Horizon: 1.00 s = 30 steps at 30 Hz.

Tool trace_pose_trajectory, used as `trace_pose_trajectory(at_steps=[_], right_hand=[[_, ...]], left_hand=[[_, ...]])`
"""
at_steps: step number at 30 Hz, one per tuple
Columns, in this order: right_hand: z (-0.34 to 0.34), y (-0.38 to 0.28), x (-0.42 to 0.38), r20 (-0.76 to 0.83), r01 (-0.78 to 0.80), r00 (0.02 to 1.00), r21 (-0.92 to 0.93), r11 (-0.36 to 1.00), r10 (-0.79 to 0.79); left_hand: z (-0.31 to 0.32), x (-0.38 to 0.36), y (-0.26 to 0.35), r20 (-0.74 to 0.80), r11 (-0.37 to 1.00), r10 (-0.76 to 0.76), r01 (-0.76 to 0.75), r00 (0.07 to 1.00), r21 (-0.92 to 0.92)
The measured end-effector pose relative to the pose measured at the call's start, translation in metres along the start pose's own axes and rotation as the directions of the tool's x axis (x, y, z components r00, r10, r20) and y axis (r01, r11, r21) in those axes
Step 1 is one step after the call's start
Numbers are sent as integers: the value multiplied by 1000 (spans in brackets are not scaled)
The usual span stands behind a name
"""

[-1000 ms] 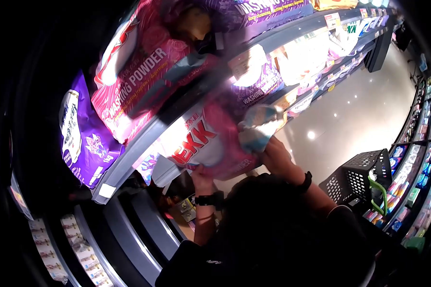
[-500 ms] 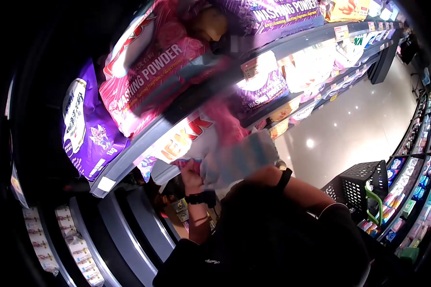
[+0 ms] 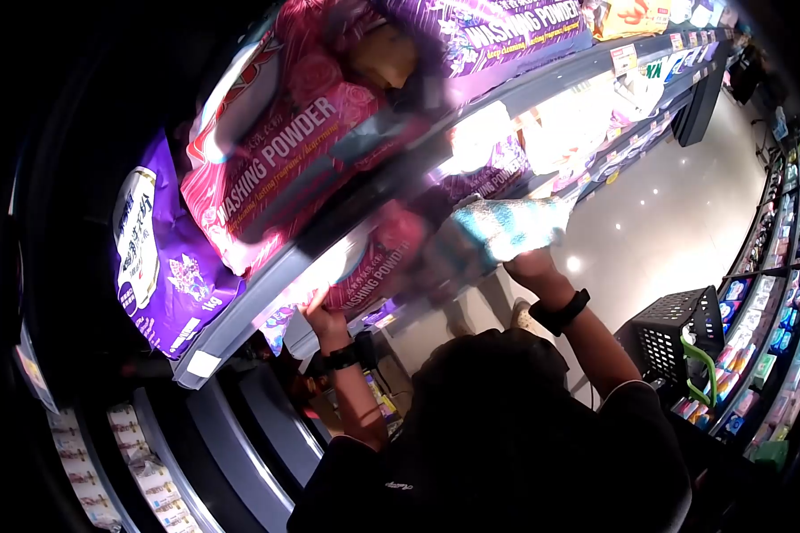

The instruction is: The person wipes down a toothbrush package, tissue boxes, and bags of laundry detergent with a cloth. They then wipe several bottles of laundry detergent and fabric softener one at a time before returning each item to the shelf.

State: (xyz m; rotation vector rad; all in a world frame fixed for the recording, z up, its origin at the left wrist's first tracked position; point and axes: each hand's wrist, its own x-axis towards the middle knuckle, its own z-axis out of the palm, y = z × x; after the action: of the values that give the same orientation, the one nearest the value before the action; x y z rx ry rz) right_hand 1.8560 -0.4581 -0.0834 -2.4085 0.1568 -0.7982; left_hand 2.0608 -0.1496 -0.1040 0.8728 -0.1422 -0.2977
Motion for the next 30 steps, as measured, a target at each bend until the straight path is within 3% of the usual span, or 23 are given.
trace_pose_trajectory(at_steps=[2, 4, 7, 8, 9, 11, 12, 16, 18, 23, 25, 26, 27, 28, 30], right_hand=[[14, 3, -2, 5, 20, 1000, -25, 999, -20], [25, 2, 9, -13, 70, 997, -31, 997, -70], [49, -14, 25, -78, 110, 991, 23, 994, -107], [66, -14, 26, -91, 122, 988, -69, 990, -128], [88, -10, 21, 54, -35, 998, 71, 997, 31], [108, -30, 39, 355, -62, 927, -175, 983, 121], [118, -38, 43, 388, -37, 916, -165, 986, 100], [151, -77, 54, 323, 139, 935, 51, 989, -148], [156, -84, 56, 303, 183, 932, 85, 979, -201], [170, -56, 63, 205, 102, 972, 71, 992, -114], [186, -41, 65, 146, 69, 986, 79, 994, -80], [191, -38, 66, 126, 43, 990, 102, 994, -56], [196, -38, 67, 107, 24, 994, 128, 991, -38], [194, -43, 65, 114, -20, 993, 204, 979, -4], [188, -53, 64, 131, -101, 990, 349, 932, 58]], left_hand=[[-1, 0, 1, -18, 990, 11, -8, 1000, 142], [1, 6, -9, -230, 901, 65, 42, 971, 432], [-4, 9, -21, -249, 941, 29, 58, 968, 333], [2, 6, -17, -215, 937, 41, 37, 976, 348], [-1, 5, -20, -218, 942, 23, 51, 976, 330], [-12, 9, -23, -217, 952, -3, 69, 976, 298], [-20, 9, -21, -186, 945, -22, 81, 982, 316], [-35, 8, -22, -94, 917, -69, 100, 993, 387], [-33, 10, -25, -77, 890, -12, 46, 997, 454], [-49, 11, -39, 17, 672, 222, -166, 975, 722], [-49, 14, -38, 9, 647, 249, -173, 969, 743], [-42, 14, -34, -6, 665, 250, -167, 968, 728], [-19, 13, -25, -80, 817, 171, -96, 982, 569], [-18, 16, -24, -68, 725, 243, -134, 968, 676], [-14, 8, -23, -42, 794, 196, -133, 980, 593]])
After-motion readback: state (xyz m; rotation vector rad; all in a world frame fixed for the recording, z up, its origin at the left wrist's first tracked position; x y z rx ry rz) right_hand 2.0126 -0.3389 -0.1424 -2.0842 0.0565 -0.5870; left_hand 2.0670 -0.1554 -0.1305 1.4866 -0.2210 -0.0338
